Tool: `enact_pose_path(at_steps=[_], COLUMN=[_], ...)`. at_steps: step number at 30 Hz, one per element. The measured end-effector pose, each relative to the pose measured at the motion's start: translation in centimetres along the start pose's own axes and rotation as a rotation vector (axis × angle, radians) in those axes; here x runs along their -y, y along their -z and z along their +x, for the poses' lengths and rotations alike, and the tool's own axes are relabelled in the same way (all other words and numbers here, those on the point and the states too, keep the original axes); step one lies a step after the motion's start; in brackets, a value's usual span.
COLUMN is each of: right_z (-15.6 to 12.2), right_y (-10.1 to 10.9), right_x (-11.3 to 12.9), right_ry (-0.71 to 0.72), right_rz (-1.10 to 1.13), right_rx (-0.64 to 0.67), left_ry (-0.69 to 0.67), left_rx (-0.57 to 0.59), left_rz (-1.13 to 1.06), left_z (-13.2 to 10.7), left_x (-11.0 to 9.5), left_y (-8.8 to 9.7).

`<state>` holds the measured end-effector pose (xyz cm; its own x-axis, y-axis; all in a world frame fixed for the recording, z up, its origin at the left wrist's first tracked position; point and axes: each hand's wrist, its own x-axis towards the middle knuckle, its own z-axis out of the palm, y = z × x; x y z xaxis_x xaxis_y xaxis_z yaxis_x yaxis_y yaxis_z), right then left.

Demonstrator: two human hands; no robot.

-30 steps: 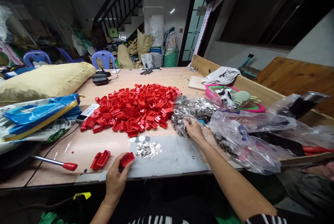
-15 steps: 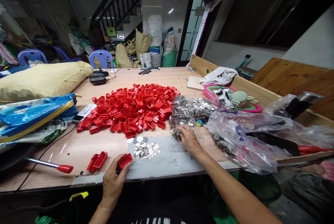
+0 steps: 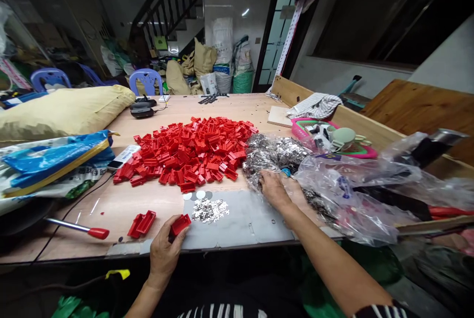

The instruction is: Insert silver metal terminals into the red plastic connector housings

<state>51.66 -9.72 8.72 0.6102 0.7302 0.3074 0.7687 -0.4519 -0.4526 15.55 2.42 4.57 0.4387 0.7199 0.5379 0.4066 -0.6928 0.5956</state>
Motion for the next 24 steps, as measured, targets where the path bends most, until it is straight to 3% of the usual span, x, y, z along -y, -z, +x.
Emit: enact_pose_path(at_steps=[6, 14, 24], right_z=[1.8, 1.1, -2.6], right_y=[0.6, 2.3, -0.1], right_x=[-0.8, -0.8, 2.6], right_ry=[-0.078, -0.02, 0.096], right_rz=[0.117, 0.105, -0.181], right_rx=[-0.106, -0.004, 0.168], left_ry=[-0.019, -0.04, -0.022], left_rx=[-0.007, -0.01, 0.001], left_rz=[0.005, 0.023, 0.007], left_z=[0.0, -0.1, -0.1], left_x=[0.0, 0.1, -0.2], left_y=[0.1, 0.0, 0.1])
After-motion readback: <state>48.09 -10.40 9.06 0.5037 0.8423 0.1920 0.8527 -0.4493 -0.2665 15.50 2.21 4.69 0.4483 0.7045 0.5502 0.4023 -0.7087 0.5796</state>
